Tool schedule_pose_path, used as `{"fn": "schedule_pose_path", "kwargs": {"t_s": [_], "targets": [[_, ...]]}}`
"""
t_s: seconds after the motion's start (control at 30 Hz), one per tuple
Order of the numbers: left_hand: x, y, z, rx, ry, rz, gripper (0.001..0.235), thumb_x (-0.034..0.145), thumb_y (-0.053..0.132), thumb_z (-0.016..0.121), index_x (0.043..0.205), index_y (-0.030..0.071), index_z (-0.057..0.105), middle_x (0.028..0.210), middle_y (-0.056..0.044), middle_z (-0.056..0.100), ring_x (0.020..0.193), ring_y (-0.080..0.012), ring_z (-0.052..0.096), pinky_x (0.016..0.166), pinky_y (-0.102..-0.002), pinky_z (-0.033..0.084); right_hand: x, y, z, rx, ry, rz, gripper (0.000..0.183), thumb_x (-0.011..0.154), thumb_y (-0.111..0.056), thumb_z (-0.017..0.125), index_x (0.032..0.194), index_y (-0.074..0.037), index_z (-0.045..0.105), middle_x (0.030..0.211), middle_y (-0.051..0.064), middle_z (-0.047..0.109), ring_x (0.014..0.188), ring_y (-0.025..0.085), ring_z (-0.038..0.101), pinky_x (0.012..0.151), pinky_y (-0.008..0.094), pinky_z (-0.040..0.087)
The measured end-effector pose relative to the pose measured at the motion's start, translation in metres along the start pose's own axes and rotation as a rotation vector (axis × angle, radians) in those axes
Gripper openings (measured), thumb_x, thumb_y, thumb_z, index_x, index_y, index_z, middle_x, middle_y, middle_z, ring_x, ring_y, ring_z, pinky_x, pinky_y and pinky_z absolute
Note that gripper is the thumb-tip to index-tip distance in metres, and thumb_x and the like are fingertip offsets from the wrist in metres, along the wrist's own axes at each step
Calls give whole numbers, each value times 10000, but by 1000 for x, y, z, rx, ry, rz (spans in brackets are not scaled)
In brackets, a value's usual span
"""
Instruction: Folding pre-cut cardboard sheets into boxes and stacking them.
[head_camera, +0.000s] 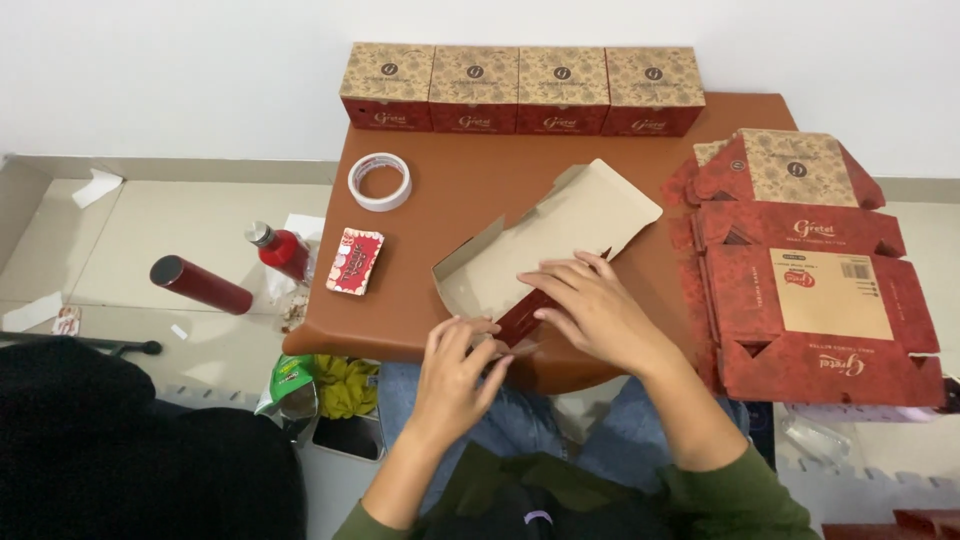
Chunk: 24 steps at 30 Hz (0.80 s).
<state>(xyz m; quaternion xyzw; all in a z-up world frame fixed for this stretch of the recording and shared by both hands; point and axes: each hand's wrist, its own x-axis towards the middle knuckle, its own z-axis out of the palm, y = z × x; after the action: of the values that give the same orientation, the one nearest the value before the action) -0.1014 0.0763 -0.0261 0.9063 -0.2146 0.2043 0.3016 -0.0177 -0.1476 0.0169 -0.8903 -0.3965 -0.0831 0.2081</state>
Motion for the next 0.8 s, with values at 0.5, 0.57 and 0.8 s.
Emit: {"fn": "schedule_pose_path", "kwargs": {"t_s": [0.5, 0.57, 0.8], "targets": [[-2, 10, 25, -30, 213, -150, 42, 888, 156, 752, 870, 143, 717, 964, -6, 642, 1003, -219, 653, 1047, -476, 373, -3, 12, 22, 139, -61, 86, 91, 987, -251, 598, 945, -209, 666, 761, -35, 726, 790, 160, 690, 852, 329, 388], [7, 12, 26, 14, 194, -114, 42, 890, 158, 744, 887, 145, 705, 984, -17, 645, 1006, -224, 651, 1054, -473, 374, -3, 13, 27, 134, -53, 65, 93, 996, -220, 580, 972, -206, 669, 794, -32, 731, 807, 157, 685, 861, 331, 384], [18, 11, 31, 36, 149, -62, 233, 910, 126, 725, 1123, 67, 650, 921, -98, 697, 956, -249, 669, 1091, -516, 349, -35, 30, -14, -102, 55, 219, 347, 969, -88, 517, 1278, -202, 626, 1324, 42, 581, 1264, 295, 497, 1009, 490, 368]]}}
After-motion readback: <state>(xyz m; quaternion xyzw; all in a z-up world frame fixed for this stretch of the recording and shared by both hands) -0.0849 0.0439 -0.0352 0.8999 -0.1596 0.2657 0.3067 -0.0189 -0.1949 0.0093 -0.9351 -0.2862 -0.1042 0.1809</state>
